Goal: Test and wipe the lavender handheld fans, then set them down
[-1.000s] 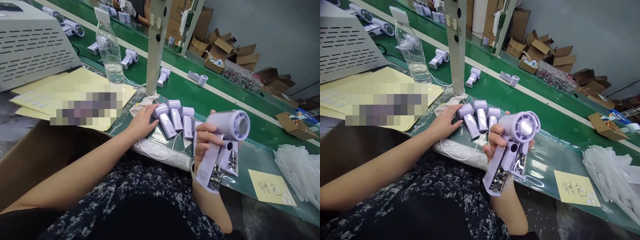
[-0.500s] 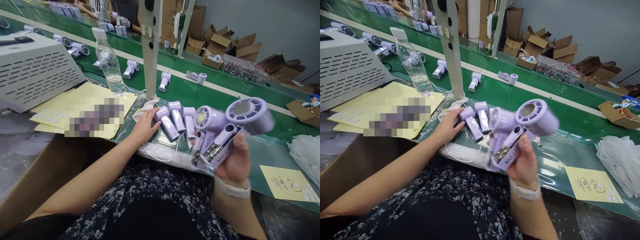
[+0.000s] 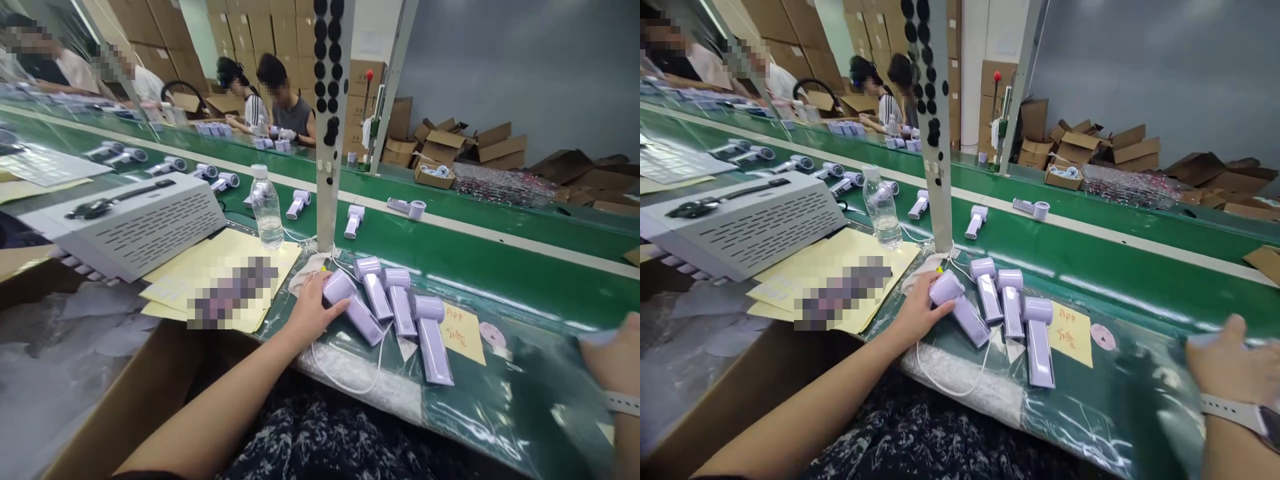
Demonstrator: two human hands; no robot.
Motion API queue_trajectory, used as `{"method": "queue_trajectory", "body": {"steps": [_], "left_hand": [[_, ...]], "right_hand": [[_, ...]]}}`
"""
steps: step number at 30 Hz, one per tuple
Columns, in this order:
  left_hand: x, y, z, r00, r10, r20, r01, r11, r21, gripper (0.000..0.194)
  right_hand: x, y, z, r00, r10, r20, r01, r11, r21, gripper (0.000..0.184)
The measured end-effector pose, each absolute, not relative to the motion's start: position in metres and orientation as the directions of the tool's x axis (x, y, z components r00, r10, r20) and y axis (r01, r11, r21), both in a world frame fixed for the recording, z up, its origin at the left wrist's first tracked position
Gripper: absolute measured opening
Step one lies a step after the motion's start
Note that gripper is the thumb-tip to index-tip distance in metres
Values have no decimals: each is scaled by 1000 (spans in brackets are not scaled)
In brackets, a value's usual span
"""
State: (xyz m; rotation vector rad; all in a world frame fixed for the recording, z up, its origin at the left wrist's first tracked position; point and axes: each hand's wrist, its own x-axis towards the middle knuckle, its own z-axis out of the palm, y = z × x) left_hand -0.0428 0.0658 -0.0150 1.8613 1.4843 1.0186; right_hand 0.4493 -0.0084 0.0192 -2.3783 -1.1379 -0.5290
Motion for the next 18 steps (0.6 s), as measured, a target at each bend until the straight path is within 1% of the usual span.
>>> {"method": "queue_trajectory", "body": {"steps": [1, 2, 3, 4, 5, 6, 7, 8, 9, 10, 12, 13, 14, 16, 18], "left_hand": [[-47, 62, -9, 85, 966, 246, 451, -257, 855, 58], [-51, 59, -1, 44, 966, 256, 295, -257, 920, 68], [-57, 57, 7, -7, 972, 234, 101, -232, 968, 76], [-64, 54, 16, -53, 984, 172, -105, -177, 979, 81], [-72, 51, 24, -81, 993, 85, -286, -105, 952, 82], [-81, 48, 31, -89, 996, -1, -416, -36, 908, 80], [-91, 43, 35, -72, 995, -73, -505, 27, 863, 75], [-101, 36, 35, -27, 991, -134, -557, 97, 825, 71], [-112, 27, 32, 43, 982, -183, -580, 174, 796, 70], [-123, 17, 25, 139, 963, -232, -566, 270, 779, 69], [-144, -5, 8, 341, 870, -356, -445, 482, 754, 71], [-154, -14, 1, 358, 846, -395, -378, 518, 767, 71], [-163, -21, -3, 336, 852, -401, -334, 506, 795, 70], [-178, -25, -2, 210, 916, -342, -310, 395, 865, 60], [-184, -20, 10, 78, 965, -249, -367, 260, 893, 49]], "right_hand": [[419, 11, 29, 587, 661, 467, 796, -578, -181, 89], [385, 35, 41, 509, 790, 342, 857, -504, -112, 86], [349, 62, 53, 348, 922, 169, 937, -344, -53, 81], [313, 90, 62, 212, 973, 91, 977, -208, -45, 73], [279, 119, 69, 132, 990, 57, 991, -130, -44, 64], [247, 147, 71, 55, 998, 9, 997, -55, -50, 57], [218, 172, 70, -9, 999, -40, 998, 7, -61, 52], [192, 193, 66, -60, 995, -81, 996, 55, -71, 49], [169, 209, 61, -96, 989, -113, 993, 87, -82, 45], [150, 222, 55, -131, 982, -137, 988, 119, -95, 42], [122, 237, 45, -170, 971, -167, 982, 152, -113, 38], [114, 241, 44, -180, 968, -175, 980, 161, -120, 37], [110, 242, 45, -183, 967, -177, 979, 162, -125, 35], [111, 239, 57, -170, 973, -158, 980, 149, -133, 34], [122, 225, 79, -137, 985, -101, 982, 121, -145, 31]]}}
